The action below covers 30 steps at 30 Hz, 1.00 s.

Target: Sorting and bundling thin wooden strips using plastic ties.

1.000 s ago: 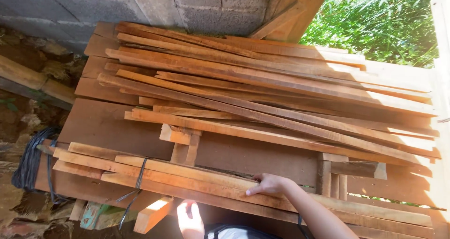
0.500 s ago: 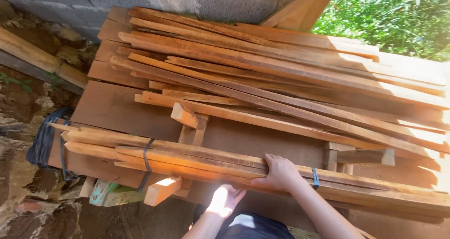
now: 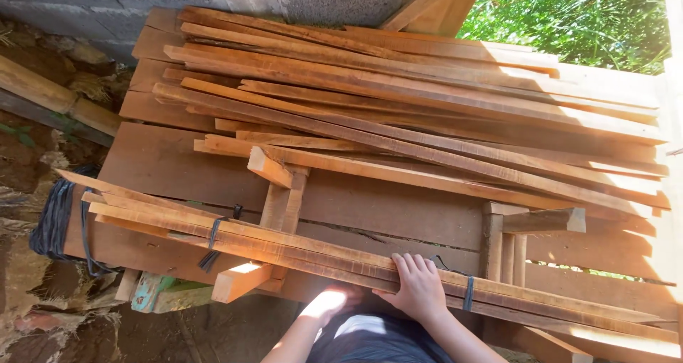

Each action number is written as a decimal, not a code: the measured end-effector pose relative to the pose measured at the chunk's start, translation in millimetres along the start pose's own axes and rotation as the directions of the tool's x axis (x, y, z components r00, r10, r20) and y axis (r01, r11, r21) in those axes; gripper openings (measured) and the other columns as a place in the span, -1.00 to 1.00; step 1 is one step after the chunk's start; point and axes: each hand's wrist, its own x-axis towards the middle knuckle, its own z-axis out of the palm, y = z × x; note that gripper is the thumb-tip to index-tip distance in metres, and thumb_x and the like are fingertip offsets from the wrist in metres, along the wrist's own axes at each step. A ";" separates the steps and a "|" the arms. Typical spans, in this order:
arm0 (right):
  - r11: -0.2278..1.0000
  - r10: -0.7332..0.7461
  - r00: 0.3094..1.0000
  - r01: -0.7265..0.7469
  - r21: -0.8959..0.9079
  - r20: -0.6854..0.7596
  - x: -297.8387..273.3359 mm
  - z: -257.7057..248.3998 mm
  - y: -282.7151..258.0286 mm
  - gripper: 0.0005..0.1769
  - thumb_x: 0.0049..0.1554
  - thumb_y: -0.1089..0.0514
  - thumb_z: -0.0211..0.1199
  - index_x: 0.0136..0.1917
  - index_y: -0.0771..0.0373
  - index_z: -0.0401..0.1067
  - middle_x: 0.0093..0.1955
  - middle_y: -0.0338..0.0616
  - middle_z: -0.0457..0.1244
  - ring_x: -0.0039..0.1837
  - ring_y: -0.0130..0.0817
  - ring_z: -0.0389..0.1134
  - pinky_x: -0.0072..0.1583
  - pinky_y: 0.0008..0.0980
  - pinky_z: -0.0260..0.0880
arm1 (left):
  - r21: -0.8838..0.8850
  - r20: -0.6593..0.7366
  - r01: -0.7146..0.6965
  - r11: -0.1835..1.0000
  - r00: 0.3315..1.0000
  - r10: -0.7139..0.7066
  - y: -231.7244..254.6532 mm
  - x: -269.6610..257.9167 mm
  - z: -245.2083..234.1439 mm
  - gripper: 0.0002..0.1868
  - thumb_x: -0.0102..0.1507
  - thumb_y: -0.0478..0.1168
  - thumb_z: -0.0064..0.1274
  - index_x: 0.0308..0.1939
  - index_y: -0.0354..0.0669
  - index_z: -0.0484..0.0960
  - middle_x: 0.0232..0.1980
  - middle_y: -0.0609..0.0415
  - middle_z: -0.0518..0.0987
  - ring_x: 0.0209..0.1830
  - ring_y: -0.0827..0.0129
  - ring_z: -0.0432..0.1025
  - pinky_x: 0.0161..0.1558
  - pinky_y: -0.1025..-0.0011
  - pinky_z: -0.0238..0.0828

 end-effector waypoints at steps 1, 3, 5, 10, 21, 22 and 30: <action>1.000 0.004 1.000 -0.004 0.001 -0.003 -0.2 2.7 -0.3 -0.02 -0.17 -0.56 0.42 0.22 0.18 0.36 0.08 -0.17 0.29 0.06 -0.18 0.30 0.21 -0.23 0.22 | 0.005 0.001 0.000 1.000 1.000 0.000 29.0 -23.1 19.6 -0.62 0.39 -0.27 -0.16 0.19 -0.35 0.61 0.21 -0.22 0.67 0.20 0.04 0.60 0.23 0.25 0.59; 0.999 -0.014 1.000 0.015 -0.048 0.016 -1.3 7.0 0.9 0.01 -0.13 -0.62 0.35 0.24 0.19 0.32 0.14 -0.16 0.27 0.14 -0.19 0.28 0.24 -0.22 0.18 | 0.968 -0.007 -0.009 0.251 0.998 0.064 86.7 -68.1 61.8 -0.47 0.30 0.23 -0.13 0.10 -0.02 0.62 0.17 0.00 0.55 0.19 0.14 0.43 0.27 0.26 0.35; 0.997 -0.023 1.000 0.024 -0.067 0.012 -3.1 8.8 2.9 0.01 -0.12 -0.59 0.34 0.27 0.20 0.31 0.22 -0.14 0.27 0.21 -0.18 0.27 0.27 -0.20 0.17 | 0.963 0.085 -0.161 0.216 0.943 0.322 145.4 -129.7 109.3 -0.64 0.28 0.11 -0.04 0.02 0.10 0.65 0.06 0.12 0.60 0.06 0.21 0.48 0.14 0.31 0.40; 0.988 -0.070 0.997 0.075 -0.137 0.037 -2.6 13.1 1.7 0.15 -0.19 -0.61 0.36 0.39 0.19 0.23 0.41 -0.17 0.18 0.40 -0.12 0.16 0.35 -0.10 0.09 | 0.938 0.347 -0.215 -0.273 0.575 0.741 204.0 -155.7 96.1 -0.03 0.05 0.06 0.35 0.46 -0.14 0.26 0.49 0.05 0.30 0.52 0.01 0.13 0.41 0.09 0.03; 0.998 -0.057 0.998 0.058 -0.036 0.028 -6.6 7.0 8.5 -0.01 -0.20 -0.43 0.49 0.29 0.19 0.33 0.10 -0.16 0.29 0.09 -0.19 0.31 0.23 -0.22 0.20 | 0.917 0.377 -0.084 -0.390 0.502 0.778 227.5 -152.1 86.3 -0.33 -0.15 0.04 0.42 -0.04 -0.11 0.58 -0.02 0.07 0.62 -0.03 0.16 0.45 0.18 0.21 0.22; 0.998 -0.054 0.998 0.055 -0.033 0.034 -9.6 4.2 10.6 -0.01 -0.20 -0.43 0.49 0.29 0.19 0.33 0.10 -0.16 0.29 0.09 -0.19 0.31 0.23 -0.22 0.20 | 0.918 0.375 -0.086 -0.388 0.508 0.775 224.7 -151.9 89.8 -0.33 -0.15 0.04 0.42 -0.04 -0.11 0.58 -0.02 0.07 0.62 -0.03 0.16 0.45 0.18 0.21 0.22; 0.991 -0.097 0.995 0.095 -0.094 -0.024 -8.6 3.5 24.2 0.03 -0.39 -0.46 0.50 0.26 0.00 0.34 0.01 -0.29 0.28 0.11 -0.33 0.32 0.18 -0.27 0.27 | 0.924 0.309 -0.014 -0.383 0.618 0.723 217.5 -143.2 90.5 -0.23 -0.28 -0.06 0.32 0.07 0.11 0.58 -0.03 0.23 0.59 0.07 0.31 0.46 0.20 0.26 0.24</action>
